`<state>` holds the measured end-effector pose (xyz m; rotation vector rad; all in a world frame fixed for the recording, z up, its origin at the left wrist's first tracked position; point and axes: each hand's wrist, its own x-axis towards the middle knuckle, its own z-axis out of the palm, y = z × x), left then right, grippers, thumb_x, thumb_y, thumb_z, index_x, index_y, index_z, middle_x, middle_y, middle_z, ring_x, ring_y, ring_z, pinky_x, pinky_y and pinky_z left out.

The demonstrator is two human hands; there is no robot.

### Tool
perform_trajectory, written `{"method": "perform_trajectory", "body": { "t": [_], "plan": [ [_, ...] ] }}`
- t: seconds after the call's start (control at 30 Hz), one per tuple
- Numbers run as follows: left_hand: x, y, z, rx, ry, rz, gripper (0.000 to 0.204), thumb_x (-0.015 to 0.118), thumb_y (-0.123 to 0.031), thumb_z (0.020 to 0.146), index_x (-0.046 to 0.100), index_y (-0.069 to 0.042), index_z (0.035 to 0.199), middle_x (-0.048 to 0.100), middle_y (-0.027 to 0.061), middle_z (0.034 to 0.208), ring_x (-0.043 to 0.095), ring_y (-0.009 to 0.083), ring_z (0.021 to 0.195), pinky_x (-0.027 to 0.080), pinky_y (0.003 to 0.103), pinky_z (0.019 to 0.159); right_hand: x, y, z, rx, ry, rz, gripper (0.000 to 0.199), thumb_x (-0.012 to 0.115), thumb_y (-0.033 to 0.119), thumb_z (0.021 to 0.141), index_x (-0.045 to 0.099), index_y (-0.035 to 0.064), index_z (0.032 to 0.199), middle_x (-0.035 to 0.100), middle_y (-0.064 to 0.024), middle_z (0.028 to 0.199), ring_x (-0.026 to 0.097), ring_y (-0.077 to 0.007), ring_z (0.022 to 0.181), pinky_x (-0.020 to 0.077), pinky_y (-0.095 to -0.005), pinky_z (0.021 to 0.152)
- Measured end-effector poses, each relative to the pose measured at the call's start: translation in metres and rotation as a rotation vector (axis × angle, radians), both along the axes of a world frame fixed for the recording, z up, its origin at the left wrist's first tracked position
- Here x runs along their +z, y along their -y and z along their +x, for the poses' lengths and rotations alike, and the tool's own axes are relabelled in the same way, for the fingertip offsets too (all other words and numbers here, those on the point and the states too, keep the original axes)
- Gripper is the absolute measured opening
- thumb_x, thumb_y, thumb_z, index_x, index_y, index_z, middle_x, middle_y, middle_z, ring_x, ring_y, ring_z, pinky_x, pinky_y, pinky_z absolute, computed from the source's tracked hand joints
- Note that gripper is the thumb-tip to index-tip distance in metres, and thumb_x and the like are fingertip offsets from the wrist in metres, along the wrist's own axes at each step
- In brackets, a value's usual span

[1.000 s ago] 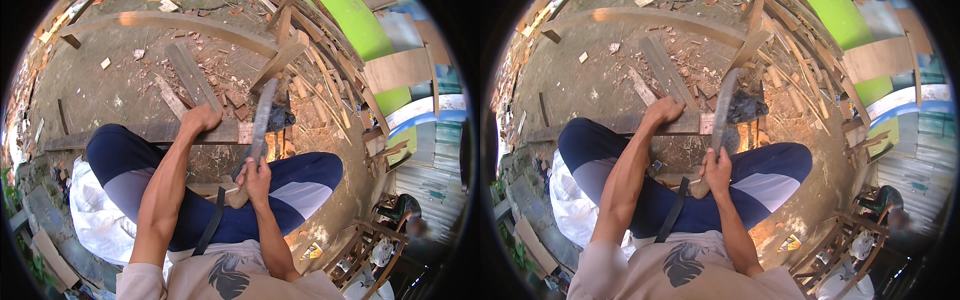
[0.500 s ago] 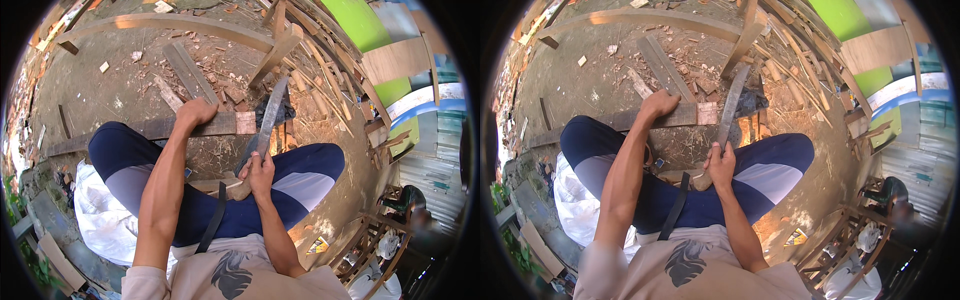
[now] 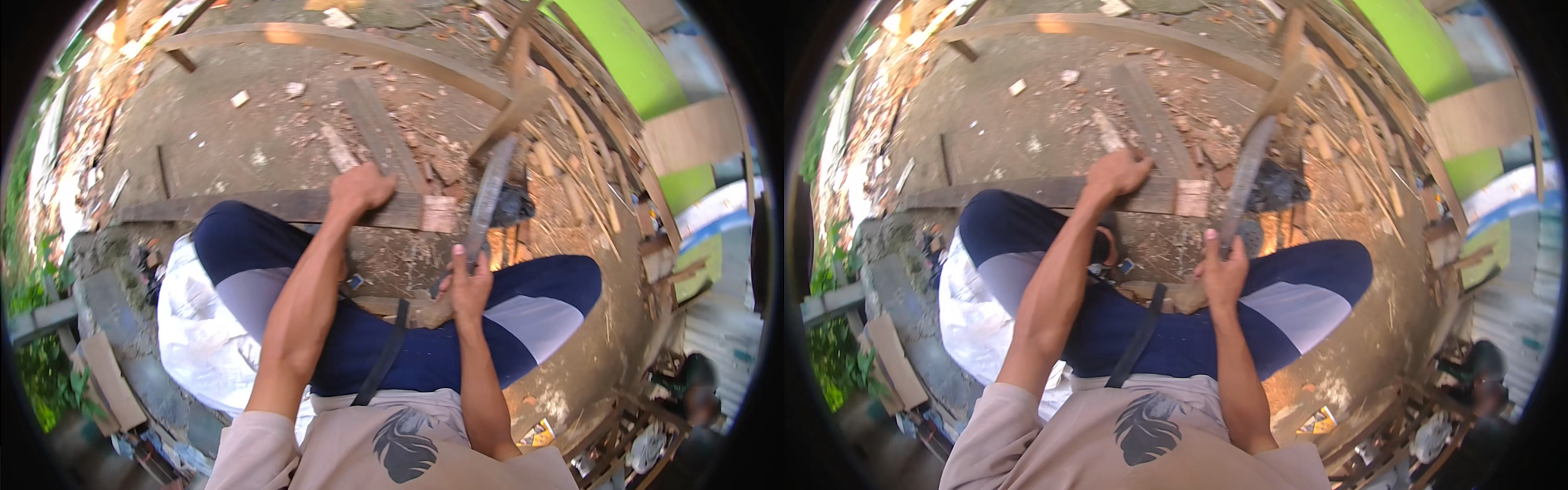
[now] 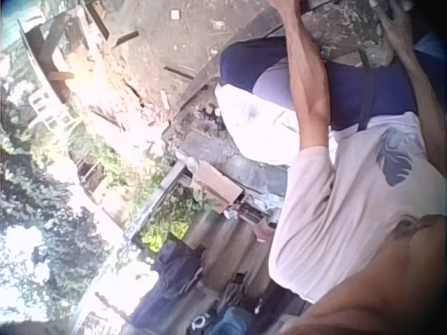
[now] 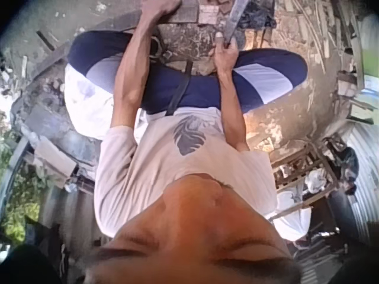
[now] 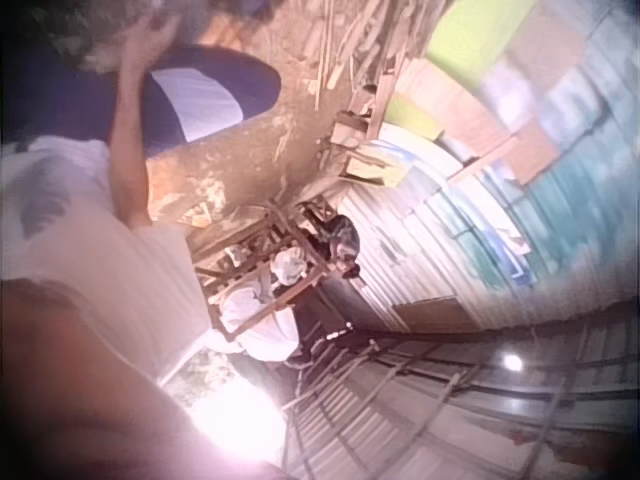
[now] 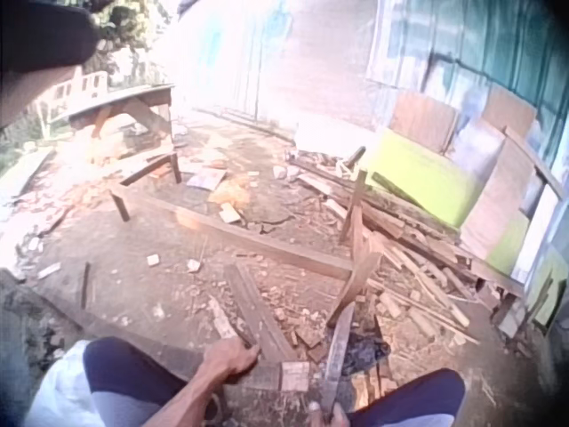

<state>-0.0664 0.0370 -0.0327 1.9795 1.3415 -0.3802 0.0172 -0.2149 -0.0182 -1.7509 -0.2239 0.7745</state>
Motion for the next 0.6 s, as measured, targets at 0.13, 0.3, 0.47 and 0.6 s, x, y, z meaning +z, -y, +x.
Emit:
{"method": "perform_trajectory", "body": {
  "t": [0.13, 0.3, 0.47, 0.6],
  "plan": [
    [0.009, 0.015, 0.012, 0.031, 0.028, 0.021, 0.064, 0.048, -0.054, 0.092, 0.072, 0.001, 0.114, 0.071, 0.0247, 0.114, 0.067, 0.0384, 0.111, 0.051, 0.047, 0.096, -0.02, -0.014, 0.017, -0.018, 0.017, -0.028, 0.041, 0.076, 0.038, 0.092, 0.054, 0.0041, 0.101, 0.053, -0.0022, 0.065, 0.055, -0.0124, 0.043, 0.0454, -0.0273, 0.037],
    [0.01, 0.031, 0.019, 0.037, 0.097, 0.01, 0.068, 0.046, -0.054, 0.094, 0.071, 0.007, 0.11, 0.07, 0.0292, 0.111, 0.068, 0.0416, 0.108, 0.051, 0.047, 0.097, -0.035, -0.027, 0.034, -0.044, 0.011, 0.061, 0.029, 0.072, 0.021, 0.094, 0.053, 0.0012, 0.103, 0.058, -0.0066, 0.073, 0.054, -0.0137, 0.043, 0.0451, -0.0292, 0.037],
    [0.027, 0.047, 0.049, 0.098, 0.212, 0.049, 0.066, 0.045, -0.052, 0.095, 0.074, 0.007, 0.101, 0.07, 0.0315, 0.103, 0.069, 0.043, 0.102, 0.051, 0.048, 0.095, -0.015, -0.029, 0.06, -0.125, 0.048, 0.086, 0.027, 0.071, 0.016, 0.094, 0.051, 0.0017, 0.105, 0.059, -0.0065, 0.077, 0.054, -0.0136, 0.045, 0.0455, -0.0301, 0.038],
    [0.018, 0.038, 0.064, -0.068, 0.19, -0.058, 0.085, 0.033, -0.07, 0.096, 0.074, 0.003, 0.107, 0.071, 0.029, 0.106, 0.068, 0.0437, 0.107, 0.05, 0.047, 0.097, -0.015, -0.023, 0.079, -0.104, 0.08, 0.038, 0.027, 0.072, 0.018, 0.094, 0.051, 0.004, 0.104, 0.06, -0.0063, 0.077, 0.055, -0.0138, 0.044, 0.0452, -0.0293, 0.038]
  ]
}}
